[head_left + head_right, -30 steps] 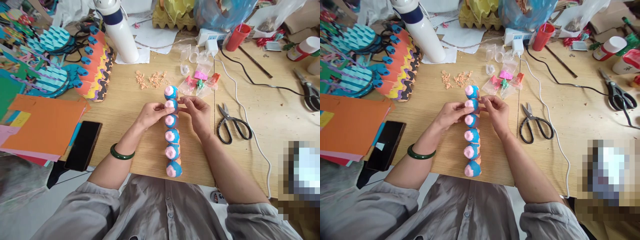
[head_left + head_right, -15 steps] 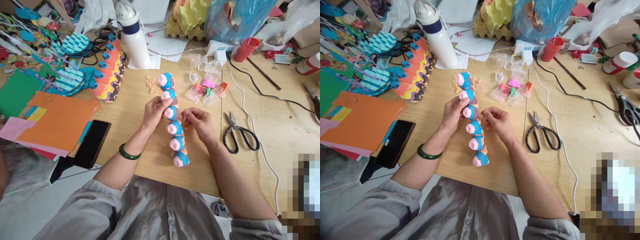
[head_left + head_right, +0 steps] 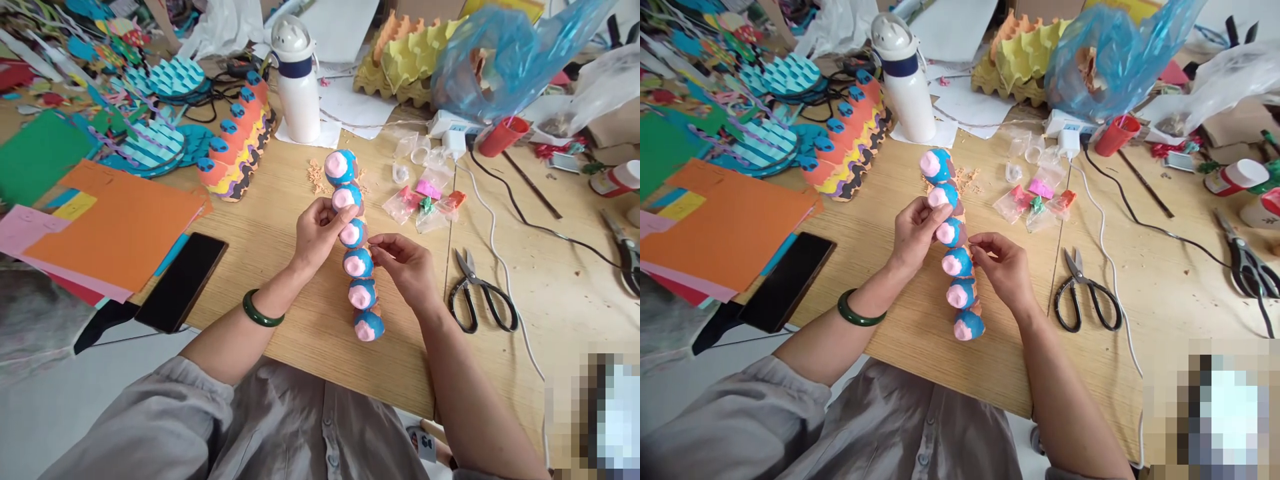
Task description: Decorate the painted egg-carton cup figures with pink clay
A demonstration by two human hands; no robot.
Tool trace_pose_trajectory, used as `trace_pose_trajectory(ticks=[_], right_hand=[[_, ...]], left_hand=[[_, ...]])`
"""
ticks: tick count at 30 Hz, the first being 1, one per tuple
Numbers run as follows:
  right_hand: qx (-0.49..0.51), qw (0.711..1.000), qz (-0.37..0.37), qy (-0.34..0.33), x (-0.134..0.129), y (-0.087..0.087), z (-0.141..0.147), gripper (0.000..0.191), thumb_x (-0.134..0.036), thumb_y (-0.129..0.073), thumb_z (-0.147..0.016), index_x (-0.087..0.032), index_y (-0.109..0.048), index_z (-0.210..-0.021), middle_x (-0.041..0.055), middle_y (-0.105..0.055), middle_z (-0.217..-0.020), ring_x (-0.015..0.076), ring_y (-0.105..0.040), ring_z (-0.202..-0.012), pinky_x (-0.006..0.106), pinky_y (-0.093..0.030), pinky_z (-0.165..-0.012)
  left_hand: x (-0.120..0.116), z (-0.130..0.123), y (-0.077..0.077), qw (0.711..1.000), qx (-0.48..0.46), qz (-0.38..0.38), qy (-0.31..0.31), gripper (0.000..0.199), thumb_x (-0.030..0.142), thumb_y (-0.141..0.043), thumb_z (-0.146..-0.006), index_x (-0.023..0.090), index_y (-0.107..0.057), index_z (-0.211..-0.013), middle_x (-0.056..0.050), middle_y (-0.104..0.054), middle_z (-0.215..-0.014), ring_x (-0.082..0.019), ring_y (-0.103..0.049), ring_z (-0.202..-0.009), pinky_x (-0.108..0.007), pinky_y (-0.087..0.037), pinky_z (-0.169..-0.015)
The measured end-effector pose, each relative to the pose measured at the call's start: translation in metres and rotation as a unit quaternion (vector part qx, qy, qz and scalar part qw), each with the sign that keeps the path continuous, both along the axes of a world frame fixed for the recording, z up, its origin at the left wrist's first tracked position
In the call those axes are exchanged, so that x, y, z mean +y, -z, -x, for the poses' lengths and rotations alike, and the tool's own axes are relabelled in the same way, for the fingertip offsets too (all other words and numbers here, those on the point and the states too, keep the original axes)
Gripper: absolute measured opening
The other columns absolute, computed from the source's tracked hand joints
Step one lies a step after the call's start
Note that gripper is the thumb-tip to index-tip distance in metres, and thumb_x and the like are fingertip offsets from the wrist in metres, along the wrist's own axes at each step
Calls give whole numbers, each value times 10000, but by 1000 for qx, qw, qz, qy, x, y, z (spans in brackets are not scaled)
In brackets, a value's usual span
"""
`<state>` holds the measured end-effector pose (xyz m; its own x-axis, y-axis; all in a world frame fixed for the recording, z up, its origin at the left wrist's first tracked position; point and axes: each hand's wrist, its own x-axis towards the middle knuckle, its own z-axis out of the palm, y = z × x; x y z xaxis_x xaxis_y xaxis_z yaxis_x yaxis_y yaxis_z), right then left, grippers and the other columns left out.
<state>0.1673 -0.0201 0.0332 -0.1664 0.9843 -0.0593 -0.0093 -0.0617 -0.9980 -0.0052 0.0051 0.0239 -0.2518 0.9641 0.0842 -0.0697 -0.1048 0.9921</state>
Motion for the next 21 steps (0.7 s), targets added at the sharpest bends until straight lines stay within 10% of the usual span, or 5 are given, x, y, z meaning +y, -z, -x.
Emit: trace_pose_trajectory(ticks=[21], right_hand=[[-138,982,-120,-45,-6,-5,-3,221,-348,-616,-952,-199,-762,-883,36,-746,-829,142,-659,-674,279,-546,-619]], left_hand=[[0,-1,-3,1000,-13,-21,-19,500,566,-836,-706,188,-511,-673,66,-436,-577,-68,-387,-538,-233,-292,-495]])
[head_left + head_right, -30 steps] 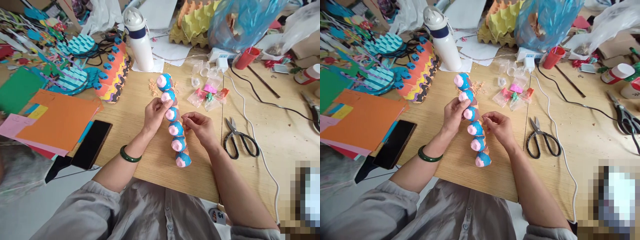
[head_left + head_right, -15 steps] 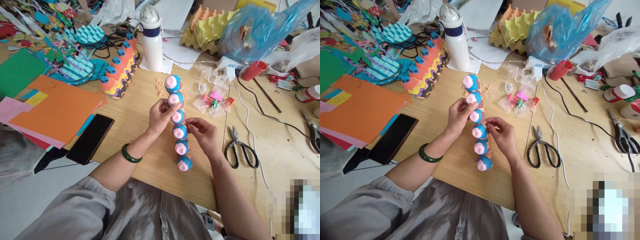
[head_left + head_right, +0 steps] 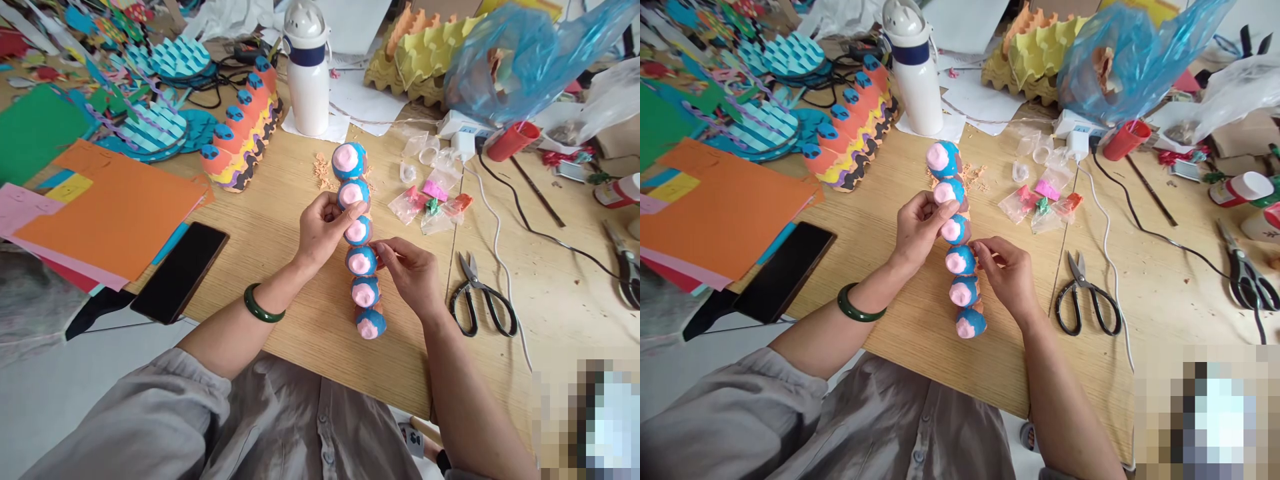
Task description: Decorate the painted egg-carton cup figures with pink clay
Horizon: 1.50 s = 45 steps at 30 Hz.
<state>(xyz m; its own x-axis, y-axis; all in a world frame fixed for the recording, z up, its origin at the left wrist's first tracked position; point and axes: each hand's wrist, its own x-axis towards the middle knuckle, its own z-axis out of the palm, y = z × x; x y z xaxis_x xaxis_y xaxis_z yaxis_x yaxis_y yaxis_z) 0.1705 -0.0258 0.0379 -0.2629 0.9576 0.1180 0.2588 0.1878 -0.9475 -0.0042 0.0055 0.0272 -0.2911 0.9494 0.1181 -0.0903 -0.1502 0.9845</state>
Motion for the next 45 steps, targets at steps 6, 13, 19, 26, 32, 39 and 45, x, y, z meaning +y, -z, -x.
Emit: trace_pose_trajectory(ticks=[6,13,19,26,32,39,45], right_hand=[[-172,968,-183,14,-5,6,0,218,-273,-558,-989,-196,-753,-928,59,-734,-800,166,-636,-700,304,-492,-627],[-125,983,-132,28,-7,0,3,300,-348,-542,-999,-199,-717,-806,41,-697,-700,157,-616,-636,300,-485,-607],[67,993,77,54,-4,-3,5,368,-500,-672,-904,-197,-722,-700,7,-685,-645,131,-612,-578,260,-534,-572],[36,997,50,44,-3,-7,6,316,-411,-664,-900,-187,-708,-682,-8,-656,-608,113,-597,-557,223,-499,-527],[-10,999,6,52,-6,-9,5,267,-343,-641,-918,-186,-722,-717,-2,-687,-639,116,-599,-569,234,-474,-532],[-157,971,-179,33,-8,-3,1,240,-288,-569,-983,-205,-705,-803,33,-708,-726,149,-605,-644,294,-478,-630],[-328,882,-338,8,-8,-4,-2,215,-208,-518,-972,-197,-696,-852,35,-676,-663,171,-591,-637,307,-382,-571]], left_hand=[[0,1,2,1000,7,-10,-11,469,503,-857,-704,188,-510,-680,74,-411,-578,-65,-365,-540,-228,-292,-498],[-1,-1,-3,999,-19,-27,-1,479,540,-846,-706,190,-521,-679,68,-422,-583,-67,-373,-531,-238,-295,-498],[-3,-2,-7,998,-42,-42,19,515,579,-833,-709,200,-487,-667,74,-397,-567,-68,-328,-511,-246,-283,-483],[-2,-2,-4,998,-56,-24,14,517,573,-856,-680,191,-508,-688,64,-428,-597,-68,-382,-547,-230,-292,-486],[-1,-1,-4,998,-50,-24,9,519,594,-850,-677,192,-523,-697,69,-433,-586,-63,-364,-533,-227,-300,-488],[-2,-1,-5,999,-8,-36,-10,534,616,-834,-681,197,-503,-679,63,-404,-595,-76,-361,-547,-243,-294,-507],[-3,-1,-5,999,22,-39,-21,507,611,-832,-686,202,-534,-708,66,-390,-589,-82,-360,-542,-254,-292,-511]])
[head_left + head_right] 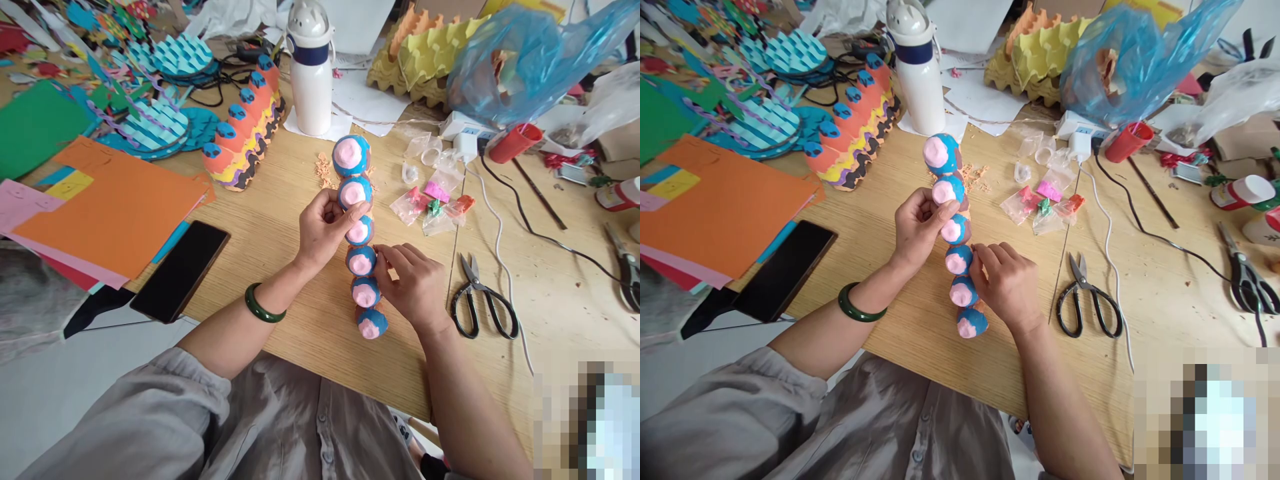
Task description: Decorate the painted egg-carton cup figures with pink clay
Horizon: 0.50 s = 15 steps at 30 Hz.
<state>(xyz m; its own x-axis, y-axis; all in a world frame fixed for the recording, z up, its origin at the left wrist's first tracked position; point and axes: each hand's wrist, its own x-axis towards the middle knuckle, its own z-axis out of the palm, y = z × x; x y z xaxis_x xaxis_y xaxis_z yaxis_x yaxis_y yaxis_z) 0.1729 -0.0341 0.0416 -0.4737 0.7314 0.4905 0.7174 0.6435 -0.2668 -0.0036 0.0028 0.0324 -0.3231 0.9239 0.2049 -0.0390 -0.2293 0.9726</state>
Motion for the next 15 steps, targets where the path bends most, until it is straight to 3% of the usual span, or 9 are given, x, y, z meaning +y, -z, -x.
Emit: trace_pose_trajectory(ticks=[3,7,10,15], right_hand=[[23,1000,8,-2,-1,-1,1,198,-175,-522,-949,-194,-712,-901,37,-711,-696,172,-625,-656,302,-409,-583],[159,979,124,13,-1,-2,2,196,-216,-567,-948,-202,-720,-827,30,-730,-726,145,-632,-627,283,-480,-606],[270,926,263,18,2,-3,1,188,-294,-628,-931,-200,-746,-818,20,-739,-741,134,-637,-613,278,-519,-612],[388,807,446,15,11,-1,-1,251,-444,-765,-817,-195,-765,-790,9,-706,-680,130,-614,-601,274,-520,-593]], left_hand=[[0,1,1,1000,7,-4,-2,497,602,-822,-707,201,-528,-707,66,-390,-594,-81,-359,-549,-251,-299,-515],[-1,0,-1,1000,4,-8,-3,518,595,-820,-715,199,-488,-681,63,-385,-598,-78,-351,-552,-243,-293,-507],[-1,0,-2,1000,-2,-14,1,532,601,-820,-713,200,-473,-669,63,-379,-592,-76,-348,-544,-243,-289,-500],[-2,-1,-4,1000,-7,-8,4,535,622,-817,-704,206,-482,-673,56,-391,-596,-83,-349,-546,-256,-292,-502]])
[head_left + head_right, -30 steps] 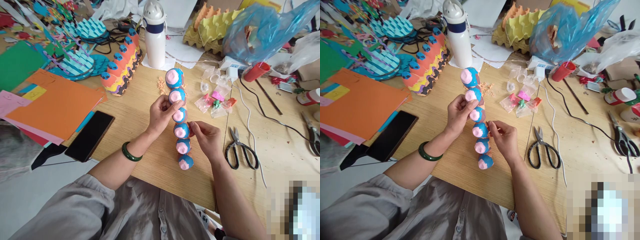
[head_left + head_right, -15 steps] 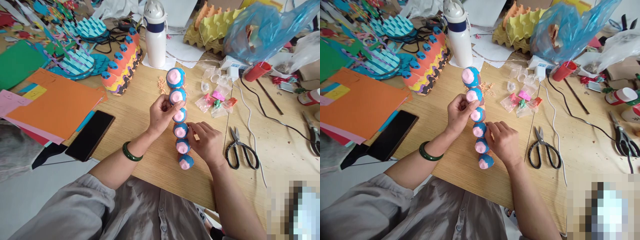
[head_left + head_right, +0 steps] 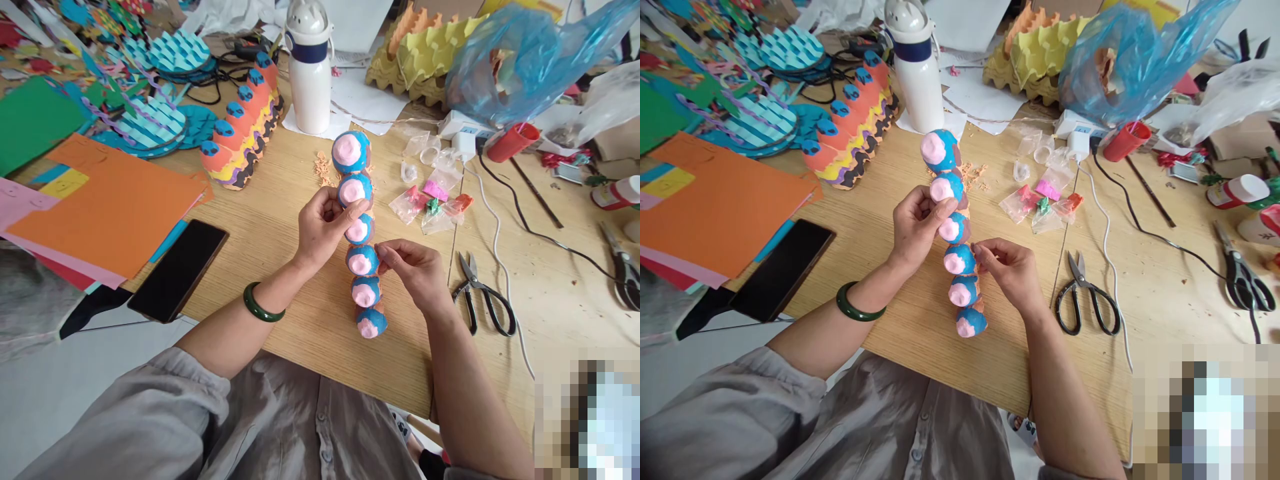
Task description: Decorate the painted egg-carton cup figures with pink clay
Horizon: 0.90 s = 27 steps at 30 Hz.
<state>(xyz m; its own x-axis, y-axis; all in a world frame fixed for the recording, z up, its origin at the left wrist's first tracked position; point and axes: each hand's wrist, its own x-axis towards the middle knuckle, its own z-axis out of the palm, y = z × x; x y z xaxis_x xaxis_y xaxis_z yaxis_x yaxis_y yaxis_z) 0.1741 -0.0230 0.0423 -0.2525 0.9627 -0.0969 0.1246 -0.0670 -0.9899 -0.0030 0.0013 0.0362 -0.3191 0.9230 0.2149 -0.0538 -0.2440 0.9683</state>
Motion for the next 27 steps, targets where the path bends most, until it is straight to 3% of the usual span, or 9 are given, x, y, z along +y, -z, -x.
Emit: trace_pose_trajectory(ticks=[7,14,21,27], right_hand=[[89,985,145,-14,4,10,1,301,-482,-837,-717,-201,-734,-748,-6,-679,-706,123,-576,-651,263,-496,-656],[168,953,248,-53,3,3,-1,332,-505,-806,-717,-199,-682,-746,6,-669,-748,142,-591,-665,269,-493,-616],[182,941,273,-80,3,5,1,346,-499,-829,-687,-199,-658,-720,-11,-641,-684,128,-560,-609,275,-487,-618],[161,960,219,-66,2,5,7,398,-522,-829,-663,-199,-598,-652,-42,-520,-599,101,-451,-558,265,-418,-571]], left_hand=[[-1,0,-2,1000,-1,6,6,551,662,-833,-666,220,-504,-652,33,-385,-592,-104,-347,-545,-290,-289,-499],[-2,0,-4,999,-32,9,36,578,685,-829,-650,218,-490,-658,38,-417,-590,-95,-360,-534,-280,-303,-500],[-3,0,-2,998,-31,3,48,518,646,-815,-693,217,-524,-697,31,-468,-620,-113,-425,-582,-283,-347,-546],[-3,0,-1,999,-19,-2,38,488,629,-804,-720,216,-544,-712,37,-464,-625,-106,-417,-570,-273,-340,-533]])
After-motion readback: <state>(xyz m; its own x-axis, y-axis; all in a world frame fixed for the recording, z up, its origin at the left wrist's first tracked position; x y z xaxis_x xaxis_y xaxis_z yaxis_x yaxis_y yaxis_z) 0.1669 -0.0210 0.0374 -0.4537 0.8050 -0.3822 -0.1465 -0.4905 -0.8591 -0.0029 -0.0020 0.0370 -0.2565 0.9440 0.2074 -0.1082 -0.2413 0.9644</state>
